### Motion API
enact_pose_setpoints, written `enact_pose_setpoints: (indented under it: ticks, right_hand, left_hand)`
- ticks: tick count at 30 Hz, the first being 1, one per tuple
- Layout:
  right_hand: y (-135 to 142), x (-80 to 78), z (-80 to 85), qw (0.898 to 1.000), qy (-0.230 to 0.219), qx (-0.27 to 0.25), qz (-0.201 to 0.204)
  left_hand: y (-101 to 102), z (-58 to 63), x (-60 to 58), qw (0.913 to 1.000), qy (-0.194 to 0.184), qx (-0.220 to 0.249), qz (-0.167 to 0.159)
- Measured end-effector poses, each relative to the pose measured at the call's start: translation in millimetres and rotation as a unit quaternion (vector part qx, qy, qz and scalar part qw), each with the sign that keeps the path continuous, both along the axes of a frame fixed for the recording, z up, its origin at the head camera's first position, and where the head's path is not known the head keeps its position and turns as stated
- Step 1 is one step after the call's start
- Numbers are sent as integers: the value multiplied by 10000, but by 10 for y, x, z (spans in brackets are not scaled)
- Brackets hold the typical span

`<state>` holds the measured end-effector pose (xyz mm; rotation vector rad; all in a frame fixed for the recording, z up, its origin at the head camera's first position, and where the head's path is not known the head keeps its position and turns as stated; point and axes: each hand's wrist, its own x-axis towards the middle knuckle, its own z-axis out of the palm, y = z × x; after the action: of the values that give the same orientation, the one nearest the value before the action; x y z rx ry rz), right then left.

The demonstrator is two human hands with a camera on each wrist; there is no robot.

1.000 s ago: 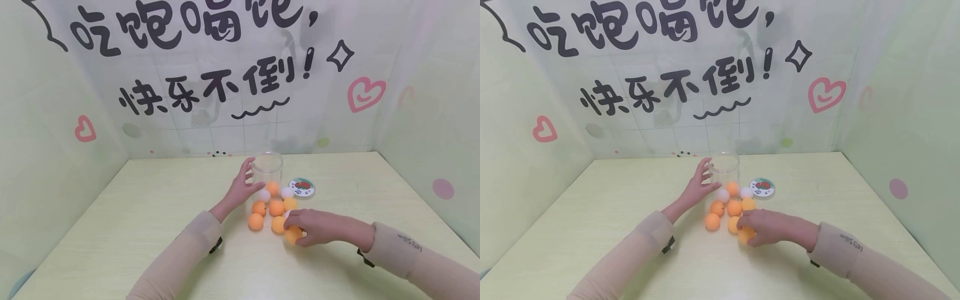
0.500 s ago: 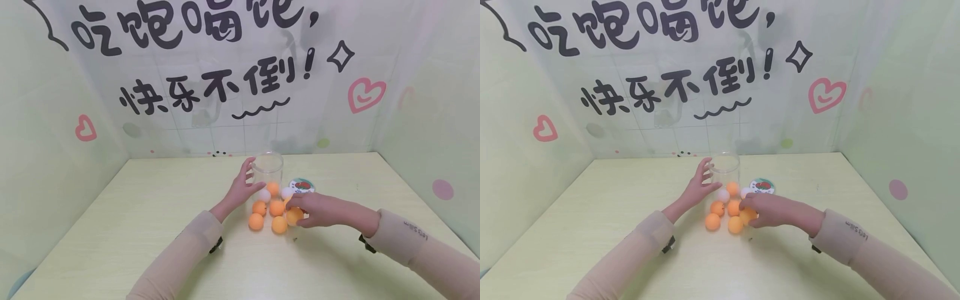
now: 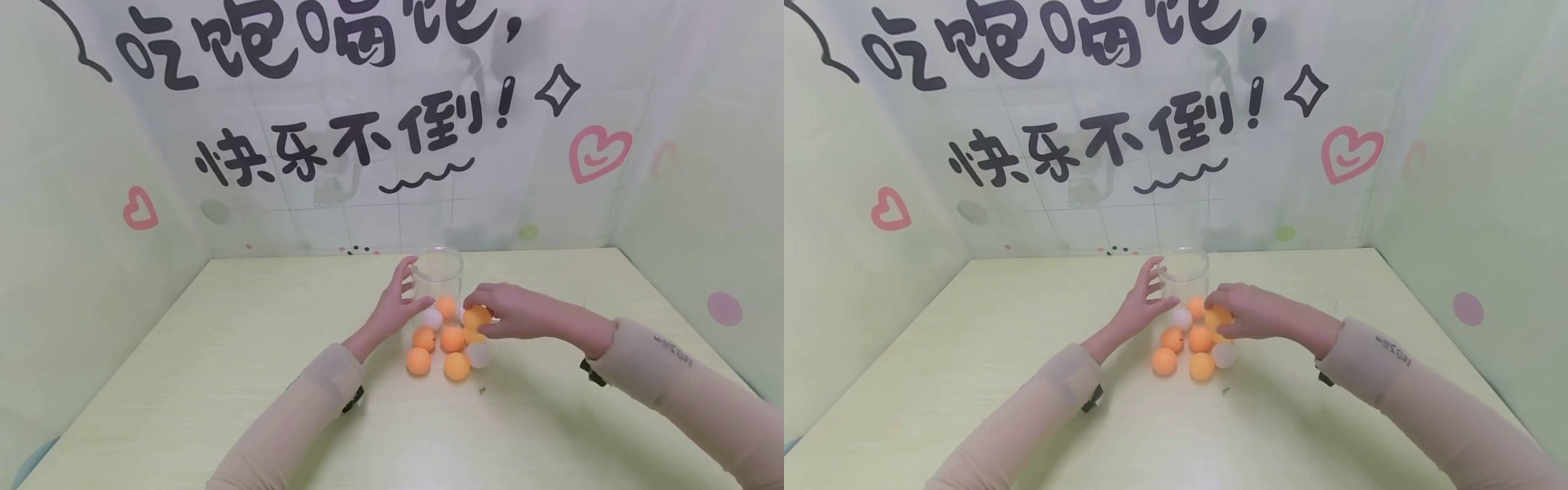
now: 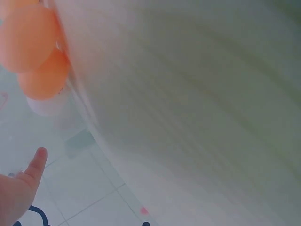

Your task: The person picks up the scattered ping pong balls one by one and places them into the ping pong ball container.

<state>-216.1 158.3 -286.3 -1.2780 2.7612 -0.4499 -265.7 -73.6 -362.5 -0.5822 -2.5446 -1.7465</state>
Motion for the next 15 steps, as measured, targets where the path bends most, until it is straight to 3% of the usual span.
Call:
enact_pose_setpoints:
  ticks: [15]
  right_hand:
    - [-88, -178, 243, 9988, 291, -42, -384]
  left_hand:
    - [-9, -12, -3, 10000, -22, 13, -15]
